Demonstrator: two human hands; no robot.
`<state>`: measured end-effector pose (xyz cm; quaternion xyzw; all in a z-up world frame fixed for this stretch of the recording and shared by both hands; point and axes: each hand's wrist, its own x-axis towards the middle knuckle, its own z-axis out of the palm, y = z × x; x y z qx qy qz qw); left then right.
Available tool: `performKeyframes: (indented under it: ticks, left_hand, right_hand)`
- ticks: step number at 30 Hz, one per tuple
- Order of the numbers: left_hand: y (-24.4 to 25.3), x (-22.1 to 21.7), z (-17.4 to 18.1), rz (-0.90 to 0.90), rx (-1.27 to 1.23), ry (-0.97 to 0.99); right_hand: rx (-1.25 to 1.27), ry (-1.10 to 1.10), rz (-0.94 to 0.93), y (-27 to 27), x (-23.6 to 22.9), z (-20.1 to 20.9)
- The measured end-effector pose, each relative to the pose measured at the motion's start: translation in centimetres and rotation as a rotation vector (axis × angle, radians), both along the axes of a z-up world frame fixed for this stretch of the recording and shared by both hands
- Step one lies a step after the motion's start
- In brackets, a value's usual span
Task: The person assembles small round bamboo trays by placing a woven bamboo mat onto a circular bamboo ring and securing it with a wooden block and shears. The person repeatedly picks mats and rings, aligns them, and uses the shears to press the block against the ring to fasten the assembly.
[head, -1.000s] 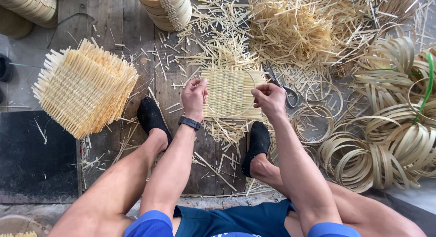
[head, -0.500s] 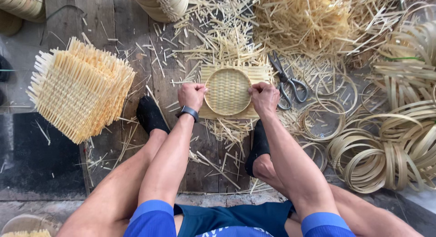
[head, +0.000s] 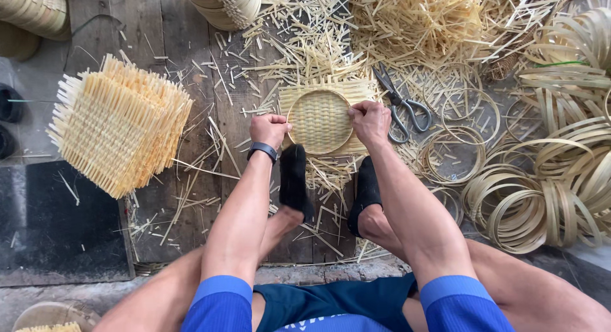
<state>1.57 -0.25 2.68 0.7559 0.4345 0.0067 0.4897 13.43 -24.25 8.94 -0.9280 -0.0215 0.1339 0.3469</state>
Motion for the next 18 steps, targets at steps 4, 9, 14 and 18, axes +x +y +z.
performKeyframes:
  ticks: [4, 9, 14, 18]
  left_hand:
    - [0.2, 0.5, -0.3, 0.004, 0.014, 0.07]
    - [0.4, 0.8, 1.1, -0.028, -0.001, 0.066]
    - [-0.1, 1.0, 2.4, -0.095, 0.108, 0.027]
    - [0.0, 1.5, 1.8, -0.152, 0.199, 0.08]
  right_hand:
    - [0.021, 0.022, -0.025, 0.2, 0.1, -0.1]
    - [0.047, 0.045, -0.023, 0.2, 0.3, -0.5]
    - [0.01, 0.039, 0.055, -0.2, 0.7, -0.7]
    - [0.047, 0.066, 0.047, -0.2, 1.1, -0.7]
